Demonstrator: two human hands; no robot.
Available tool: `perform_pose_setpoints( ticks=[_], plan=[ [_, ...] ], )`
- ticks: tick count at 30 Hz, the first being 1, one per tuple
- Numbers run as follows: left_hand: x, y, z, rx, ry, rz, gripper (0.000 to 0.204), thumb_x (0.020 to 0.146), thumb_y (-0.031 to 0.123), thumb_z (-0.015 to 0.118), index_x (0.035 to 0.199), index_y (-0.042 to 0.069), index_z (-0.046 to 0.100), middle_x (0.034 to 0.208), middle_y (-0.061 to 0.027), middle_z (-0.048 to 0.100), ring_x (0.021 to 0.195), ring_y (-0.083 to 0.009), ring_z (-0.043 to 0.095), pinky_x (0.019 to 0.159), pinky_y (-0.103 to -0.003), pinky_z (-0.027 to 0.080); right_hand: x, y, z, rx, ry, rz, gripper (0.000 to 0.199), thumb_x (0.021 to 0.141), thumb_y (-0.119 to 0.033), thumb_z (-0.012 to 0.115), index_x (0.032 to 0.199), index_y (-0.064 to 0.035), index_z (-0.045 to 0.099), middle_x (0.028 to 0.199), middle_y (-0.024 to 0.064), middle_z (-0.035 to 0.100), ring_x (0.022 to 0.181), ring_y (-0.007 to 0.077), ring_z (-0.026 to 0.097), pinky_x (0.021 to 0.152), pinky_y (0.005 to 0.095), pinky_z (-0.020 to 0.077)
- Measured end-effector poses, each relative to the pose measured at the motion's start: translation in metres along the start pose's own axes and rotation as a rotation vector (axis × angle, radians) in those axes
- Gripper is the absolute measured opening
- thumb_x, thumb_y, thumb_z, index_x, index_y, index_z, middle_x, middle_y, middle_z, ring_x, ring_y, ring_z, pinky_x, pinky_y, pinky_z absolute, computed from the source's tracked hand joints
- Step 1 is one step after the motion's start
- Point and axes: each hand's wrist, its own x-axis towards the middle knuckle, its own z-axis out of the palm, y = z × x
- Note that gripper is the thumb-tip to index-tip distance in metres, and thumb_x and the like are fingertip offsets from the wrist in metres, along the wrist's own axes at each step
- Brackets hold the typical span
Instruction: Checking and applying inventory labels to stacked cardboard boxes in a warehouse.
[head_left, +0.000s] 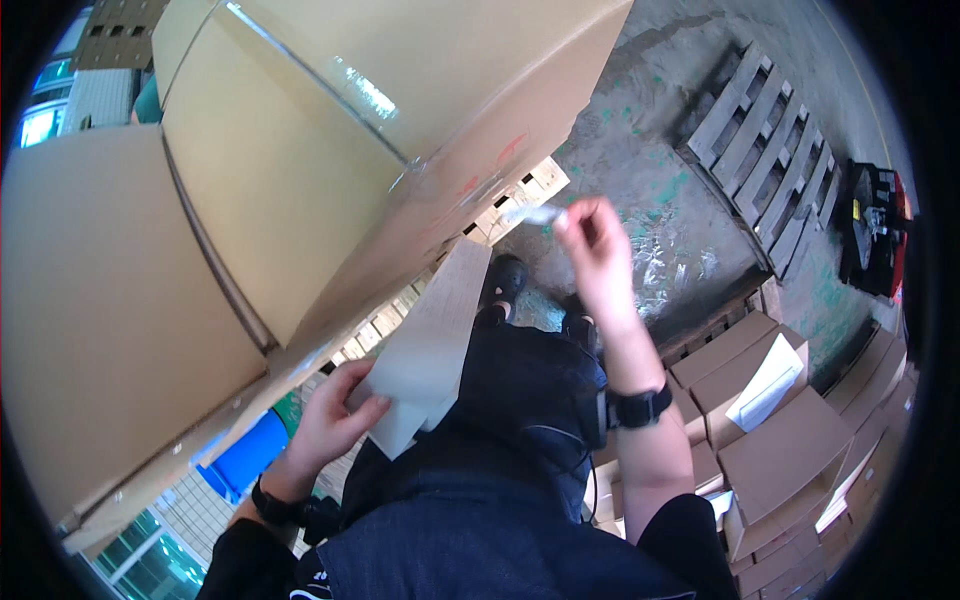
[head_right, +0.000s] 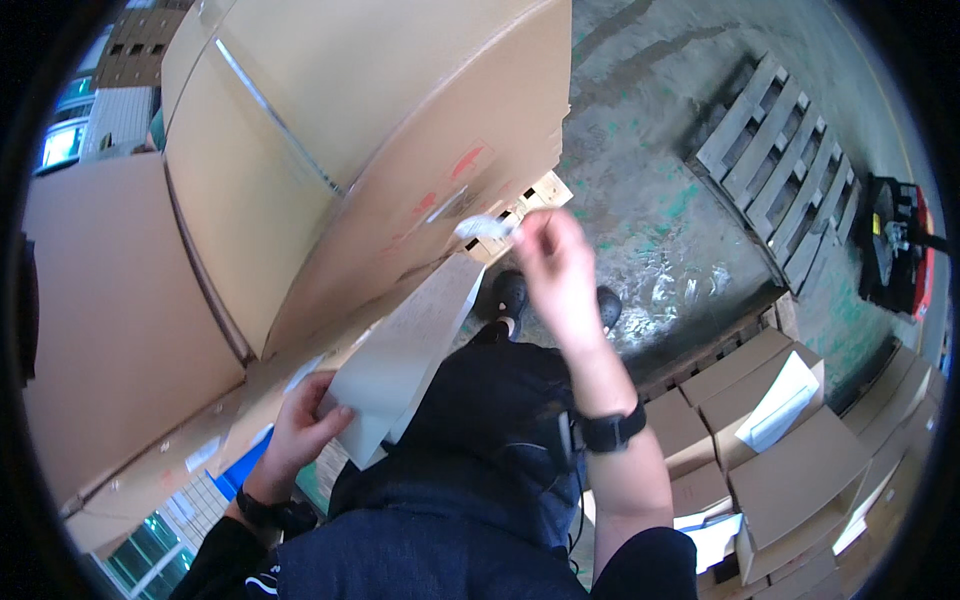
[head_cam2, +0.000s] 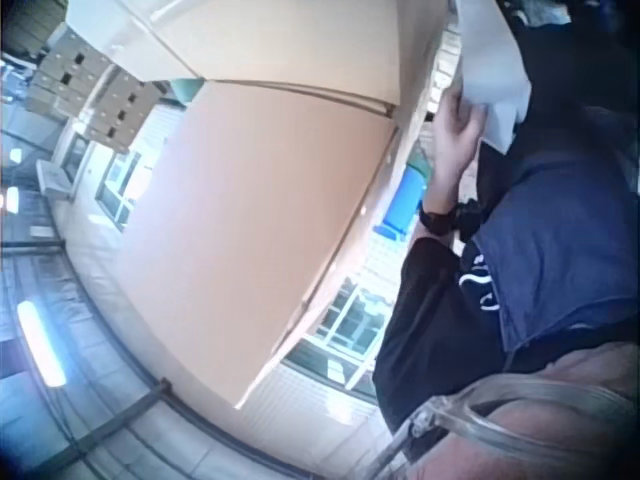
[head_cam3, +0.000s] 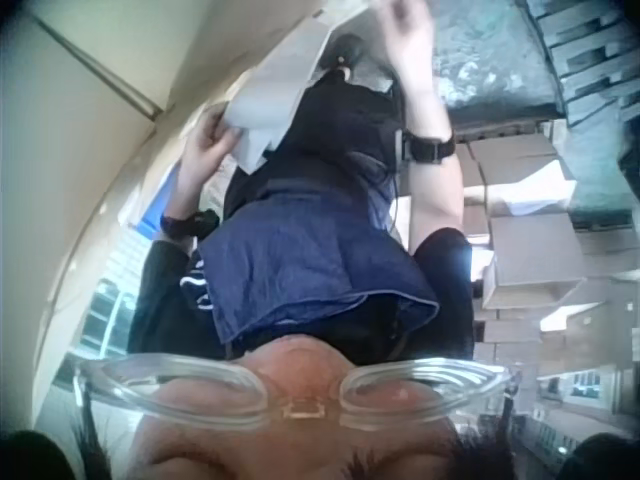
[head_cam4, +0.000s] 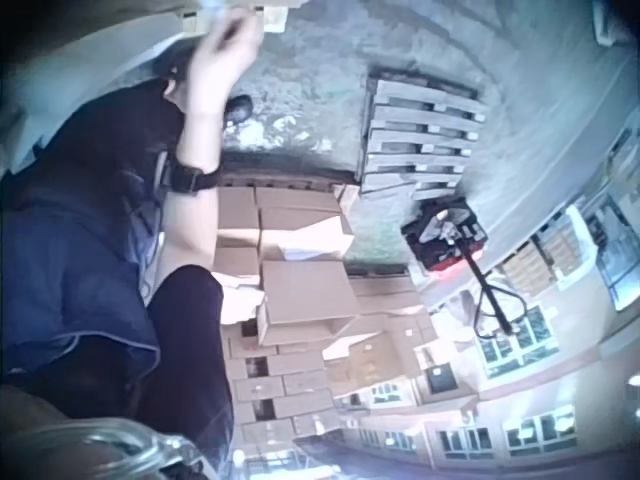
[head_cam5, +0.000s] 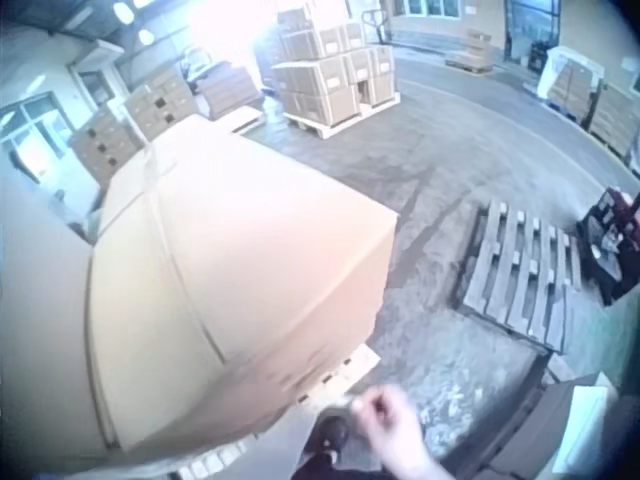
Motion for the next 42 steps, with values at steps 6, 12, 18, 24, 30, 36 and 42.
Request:
perform_pose_setpoints(
  ticks=[6, 12, 18, 24, 30, 36, 42],
  plan=[
    [-0.002, 0.022, 0.029, -0.210, 0.020, -0.014, 0.036, 0.078, 0.010, 0.062, 0.109, 0.001, 0.046, 0.101, -0.0067, 0.054, 0.095, -0.0130, 0.051, 0.085, -0.028, 0.040, -0.004, -0.067, -0.057, 0.237, -0.211, 0.146, 0.010, 0.081, -0.006, 0.059, 0.085, -0.0060, 0.050, 0.074, -0.0021, 0.054, 0.069, 0.0053, 0.049, 0.064, 0.0201, 0.0400],
    [0.003, 0.068, 0.074, -0.515, 0.004, 0.156, 0.031, 0.079, -0.001, 0.056, 0.106, 0.005, 0.043, 0.103, -0.0059, 0.054, 0.095, -0.0131, 0.052, 0.085, -0.027, 0.041, -0.078, -0.176, -0.093, 0.069, -0.675, -0.106, 0.012, 0.077, -0.004, 0.063, 0.082, -0.0043, 0.052, 0.080, 0.0034, 0.054, 0.074, 0.0122, 0.055, 0.065, 0.0240, 0.0448],
    [-0.015, 0.125, 0.126, -0.732, -0.195, 0.360, 0.035, 0.083, -0.001, 0.048, 0.117, 0.002, 0.039, 0.111, -0.0067, 0.050, 0.102, -0.0133, 0.048, 0.091, -0.029, 0.038, -0.103, -0.200, -0.096, -0.543, -0.372, -0.608, 0.017, 0.067, -0.010, 0.066, 0.077, -0.0076, 0.052, 0.074, 0.0064, 0.047, 0.069, 0.0246, 0.052, 0.062, 0.0339, 0.0436],
    [-0.032, 0.163, 0.152, -0.571, -0.271, 0.371, 0.036, 0.081, 0.012, 0.062, 0.112, 0.003, 0.045, 0.103, -0.0030, 0.053, 0.095, -0.0093, 0.050, 0.084, -0.027, 0.041, -0.117, -0.216, -0.140, -0.622, -0.299, -0.759, 0.025, 0.068, -0.007, 0.065, 0.091, -0.0080, 0.057, 0.083, 0.0058, 0.051, 0.076, 0.0217, 0.054, 0.068, 0.0321, 0.0439],
    [-0.056, 0.200, 0.130, -0.371, -0.410, 0.419, 0.035, 0.082, 0.016, 0.062, 0.110, 0.001, 0.049, 0.099, -0.0020, 0.057, 0.092, -0.0080, 0.052, 0.079, -0.024, 0.043, -0.105, -0.243, -0.219, 0.029, -0.492, -0.376, 0.040, 0.082, -0.009, 0.056, 0.121, -0.0027, 0.048, 0.102, 0.0107, 0.058, 0.087, 0.0161, 0.056, 0.077, 0.0283, 0.0450],
    [-0.073, 0.227, 0.123, -0.305, -0.677, 0.424, 0.034, 0.078, 0.015, 0.064, 0.107, 0.003, 0.051, 0.097, -0.0003, 0.057, 0.090, -0.0065, 0.051, 0.079, -0.022, 0.040, -0.077, -0.247, -0.203, 0.068, -0.961, -0.375, 0.042, 0.087, -0.022, 0.054, 0.124, -0.0044, 0.046, 0.112, 0.0085, 0.057, 0.105, 0.0181, 0.052, 0.090, 0.0304, 0.0395],
    [-0.070, 0.218, 0.127, -0.362, -0.484, 0.457, 0.029, 0.072, 0.013, 0.063, 0.097, 0.002, 0.054, 0.096, -0.0031, 0.057, 0.089, -0.0112, 0.053, 0.081, -0.025, 0.040, -0.082, -0.261, -0.213, 0.302, -0.965, -0.123, 0.039, 0.078, -0.003, 0.063, 0.116, -0.0027, 0.054, 0.102, 0.0048, 0.061, 0.091, 0.0108, 0.056, 0.082, 0.0264, 0.0444]
  ],
)
